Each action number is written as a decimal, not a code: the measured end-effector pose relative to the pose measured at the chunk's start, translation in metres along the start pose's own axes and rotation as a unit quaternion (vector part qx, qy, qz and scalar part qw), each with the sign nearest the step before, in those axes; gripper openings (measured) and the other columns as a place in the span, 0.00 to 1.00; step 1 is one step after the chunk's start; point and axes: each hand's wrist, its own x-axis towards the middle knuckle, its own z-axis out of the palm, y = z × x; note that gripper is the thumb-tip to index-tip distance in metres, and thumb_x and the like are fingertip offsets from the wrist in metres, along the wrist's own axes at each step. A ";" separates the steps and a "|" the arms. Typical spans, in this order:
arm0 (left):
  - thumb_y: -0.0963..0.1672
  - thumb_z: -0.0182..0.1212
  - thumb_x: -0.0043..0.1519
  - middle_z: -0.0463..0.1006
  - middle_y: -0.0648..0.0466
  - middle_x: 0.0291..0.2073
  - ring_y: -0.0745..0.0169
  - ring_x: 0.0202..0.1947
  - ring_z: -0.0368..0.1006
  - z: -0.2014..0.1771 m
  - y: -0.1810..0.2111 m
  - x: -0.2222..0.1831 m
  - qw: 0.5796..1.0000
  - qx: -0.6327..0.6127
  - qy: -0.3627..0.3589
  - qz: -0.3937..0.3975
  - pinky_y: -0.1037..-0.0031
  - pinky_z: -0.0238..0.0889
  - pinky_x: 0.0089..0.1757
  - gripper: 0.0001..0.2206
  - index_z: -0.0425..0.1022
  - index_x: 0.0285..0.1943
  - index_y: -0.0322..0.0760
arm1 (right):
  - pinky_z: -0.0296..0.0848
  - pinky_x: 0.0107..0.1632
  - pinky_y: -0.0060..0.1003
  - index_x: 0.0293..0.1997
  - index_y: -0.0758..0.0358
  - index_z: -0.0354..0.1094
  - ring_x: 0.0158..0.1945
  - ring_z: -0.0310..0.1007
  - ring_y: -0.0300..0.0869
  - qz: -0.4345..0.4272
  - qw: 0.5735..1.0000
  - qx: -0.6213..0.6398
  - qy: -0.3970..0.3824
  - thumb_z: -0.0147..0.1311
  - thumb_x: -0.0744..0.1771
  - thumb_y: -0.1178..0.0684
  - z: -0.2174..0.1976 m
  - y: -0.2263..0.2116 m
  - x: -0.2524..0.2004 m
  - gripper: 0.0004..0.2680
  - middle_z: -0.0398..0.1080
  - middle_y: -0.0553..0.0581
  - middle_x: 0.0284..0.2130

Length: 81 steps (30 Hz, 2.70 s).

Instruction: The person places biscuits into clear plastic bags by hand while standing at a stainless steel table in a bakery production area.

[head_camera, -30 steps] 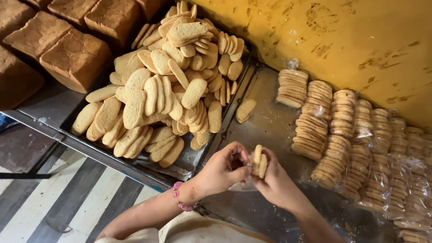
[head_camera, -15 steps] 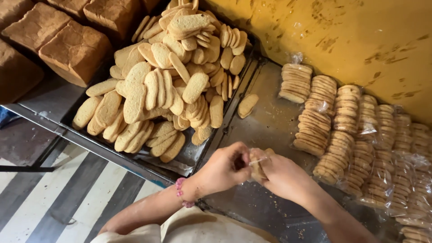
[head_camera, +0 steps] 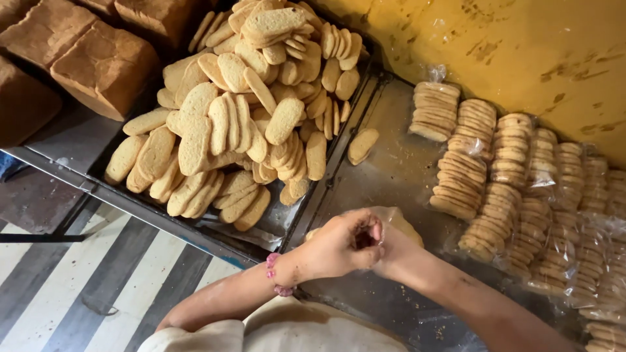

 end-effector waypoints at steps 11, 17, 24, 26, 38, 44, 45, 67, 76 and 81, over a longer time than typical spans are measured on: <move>0.37 0.65 0.61 0.71 0.60 0.35 0.78 0.34 0.66 0.000 0.003 -0.010 0.999 -0.023 -0.005 -0.027 0.83 0.64 0.36 0.09 0.69 0.44 0.35 | 0.72 0.53 0.32 0.54 0.60 0.70 0.49 0.71 0.34 0.081 0.919 0.375 -0.088 0.58 0.64 0.60 -0.004 -0.021 0.001 0.13 0.74 0.48 0.45; 0.35 0.65 0.61 0.70 0.60 0.36 0.79 0.34 0.65 0.000 0.006 -0.013 0.998 -0.065 0.004 -0.022 0.83 0.63 0.36 0.09 0.68 0.43 0.34 | 0.72 0.50 0.28 0.53 0.61 0.70 0.45 0.71 0.31 -0.001 0.955 0.295 -0.032 0.54 0.64 0.63 -0.005 -0.038 -0.002 0.12 0.73 0.45 0.42; 0.34 0.63 0.61 0.73 0.59 0.36 0.77 0.35 0.71 0.004 0.019 -0.022 0.996 -0.067 -0.031 -0.056 0.82 0.67 0.36 0.10 0.66 0.41 0.35 | 0.67 0.60 0.41 0.62 0.66 0.64 0.58 0.67 0.51 -0.109 0.991 -0.079 0.016 0.58 0.60 0.53 0.027 0.027 -0.001 0.23 0.68 0.63 0.54; 0.34 0.63 0.60 0.74 0.59 0.37 0.76 0.36 0.72 0.005 0.019 -0.025 0.997 -0.031 -0.045 -0.058 0.82 0.70 0.38 0.10 0.66 0.41 0.35 | 0.65 0.62 0.43 0.65 0.67 0.61 0.61 0.65 0.55 -0.130 0.950 -0.271 0.081 0.60 0.55 0.49 0.030 0.032 -0.004 0.31 0.67 0.67 0.58; 0.33 0.62 0.60 0.73 0.56 0.37 0.73 0.34 0.72 -0.003 0.013 -0.041 0.983 -0.146 0.025 -0.111 0.80 0.69 0.35 0.10 0.65 0.41 0.33 | 0.81 0.45 0.35 0.58 0.54 0.72 0.46 0.83 0.41 0.045 0.932 -0.016 0.358 0.62 0.65 0.50 -0.048 0.112 -0.068 0.15 0.80 0.54 0.50; 0.33 0.64 0.60 0.73 0.57 0.35 0.75 0.33 0.69 -0.007 0.012 -0.045 0.989 -0.085 0.020 -0.122 0.81 0.67 0.33 0.10 0.66 0.40 0.33 | 0.66 0.61 0.47 0.68 0.69 0.56 0.59 0.67 0.60 0.111 0.940 -0.175 0.270 0.67 0.61 0.44 0.052 0.205 -0.008 0.31 0.67 0.72 0.56; 0.33 0.65 0.60 0.73 0.56 0.36 0.75 0.34 0.69 -0.007 0.011 -0.045 0.989 -0.087 0.017 -0.118 0.81 0.67 0.35 0.10 0.66 0.40 0.33 | 0.67 0.61 0.48 0.67 0.68 0.57 0.58 0.68 0.60 0.125 0.935 -0.173 0.285 0.67 0.61 0.46 0.054 0.203 -0.003 0.30 0.68 0.70 0.55; 0.36 0.69 0.52 0.81 0.52 0.24 0.70 0.24 0.80 -0.037 -0.092 -0.061 0.997 0.052 0.012 0.049 0.78 0.74 0.29 0.08 0.72 0.31 0.33 | 0.78 0.64 0.43 0.77 0.54 0.37 0.64 0.67 0.47 -0.351 0.835 0.293 0.306 0.69 0.67 0.60 0.008 -0.001 -0.079 0.35 0.61 0.59 0.61; 0.37 0.69 0.49 0.82 0.54 0.25 0.70 0.25 0.80 -0.014 -0.060 -0.058 0.985 0.142 0.064 0.076 0.79 0.72 0.29 0.09 0.72 0.32 0.34 | 0.77 0.56 0.44 0.63 0.60 0.48 0.62 0.70 0.56 -0.294 0.909 0.067 0.289 0.67 0.65 0.57 0.002 -0.011 -0.089 0.26 0.63 0.64 0.55; 0.35 0.68 0.48 0.82 0.53 0.26 0.67 0.29 0.80 -0.002 -0.029 -0.051 0.978 0.144 0.088 0.121 0.76 0.71 0.33 0.10 0.73 0.33 0.36 | 0.75 0.53 0.44 0.62 0.59 0.55 0.56 0.72 0.55 -0.267 0.950 -0.082 0.141 0.57 0.70 0.57 -0.002 -0.025 -0.083 0.15 0.66 0.62 0.52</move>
